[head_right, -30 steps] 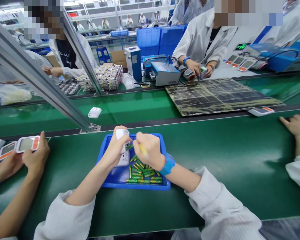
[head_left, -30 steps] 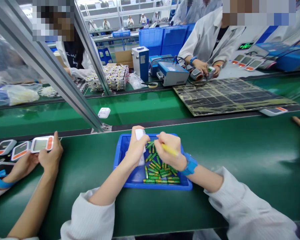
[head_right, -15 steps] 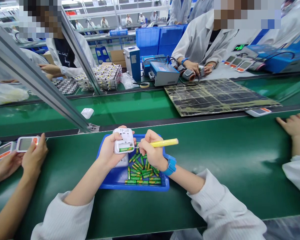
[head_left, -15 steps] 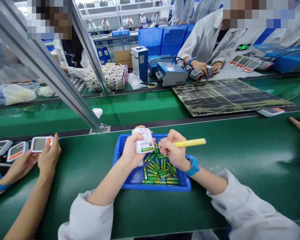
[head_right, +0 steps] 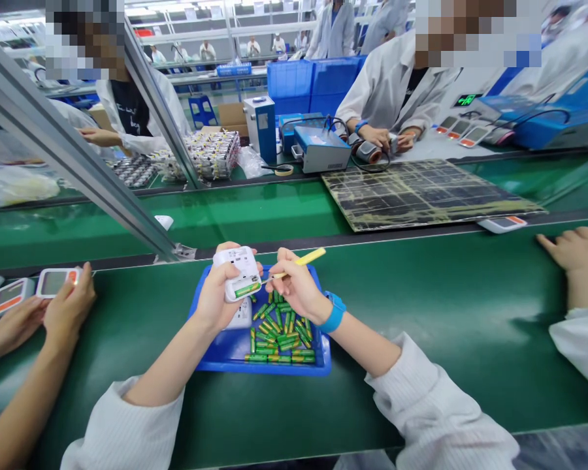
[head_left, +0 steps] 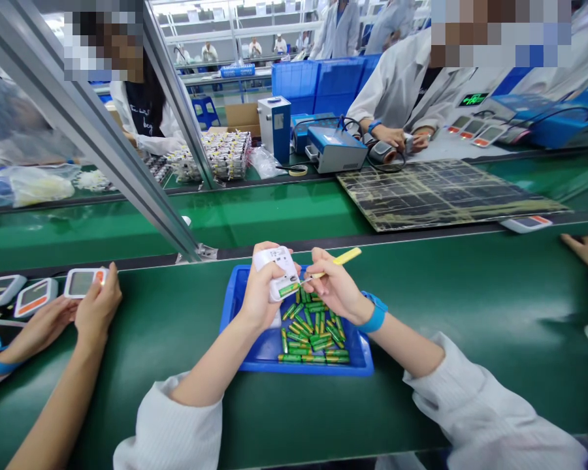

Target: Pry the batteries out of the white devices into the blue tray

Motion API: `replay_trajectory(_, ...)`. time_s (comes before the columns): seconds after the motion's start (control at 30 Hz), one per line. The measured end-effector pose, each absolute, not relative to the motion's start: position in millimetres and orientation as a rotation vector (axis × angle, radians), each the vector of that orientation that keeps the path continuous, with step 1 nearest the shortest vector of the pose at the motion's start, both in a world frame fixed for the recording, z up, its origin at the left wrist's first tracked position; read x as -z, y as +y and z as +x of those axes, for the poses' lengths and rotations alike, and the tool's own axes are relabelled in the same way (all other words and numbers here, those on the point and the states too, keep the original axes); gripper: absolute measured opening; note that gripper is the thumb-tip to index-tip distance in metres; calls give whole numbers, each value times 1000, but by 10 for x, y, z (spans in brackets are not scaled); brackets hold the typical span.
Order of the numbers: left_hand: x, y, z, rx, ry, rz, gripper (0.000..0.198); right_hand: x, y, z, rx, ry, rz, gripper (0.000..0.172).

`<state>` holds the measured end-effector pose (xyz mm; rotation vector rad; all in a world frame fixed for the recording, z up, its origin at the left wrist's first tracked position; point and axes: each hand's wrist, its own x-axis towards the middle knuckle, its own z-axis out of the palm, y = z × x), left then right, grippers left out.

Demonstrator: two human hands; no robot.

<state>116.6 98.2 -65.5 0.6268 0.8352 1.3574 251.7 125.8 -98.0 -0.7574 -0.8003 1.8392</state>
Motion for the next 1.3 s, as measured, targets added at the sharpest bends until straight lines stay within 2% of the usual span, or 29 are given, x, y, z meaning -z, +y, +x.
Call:
replay_trajectory(0.1, 690, 979, 1181, -1308, 859, 650, 45, 977, 1312, 2546, -2015, -726, -703, 38)
replay_trajectory(0.17, 712, 986, 1184, -1306, 905, 643, 45, 993, 1348, 2564, -2017, -731, -663, 41)
replay_trajectory(0.3, 710, 988, 1185, -1376, 980, 644, 43, 1010, 1430, 2616, -1674, -931, -752, 30)
replay_trajectory(0.43, 691, 951, 1204, -1339, 956, 652, 42, 921, 1401, 2638, -1387, -1298, -823, 35)
replay_trajectory(0.67, 734, 954, 1243, -1369, 846, 596, 45, 805, 1282, 2479, -1538, -1526, -734, 50)
replay_trajectory(0.77, 674, 999, 1165, -1397, 887, 537, 38, 849, 1738, 2512, -1345, -1510, -844, 54)
replay_trajectory(0.9, 513, 1044, 908, -1443, 1010, 601, 28, 986, 2722, 2634, -592, -1613, -1433, 48)
replay_trajectory(0.97, 421, 1040, 756, -1473, 1022, 692, 26, 1083, 3128, 2660, -426, -1751, -1707, 39)
replay_trajectory(1.13, 185, 925, 511, -1561, 1034, 826, 23, 1317, 3572, 2555, -393, -1990, -1847, 38)
replay_trajectory(1.3, 16, 799, 463, -1491, 1055, 964, 14, 1415, 3691, 2421, -433, -2071, -1857, 38)
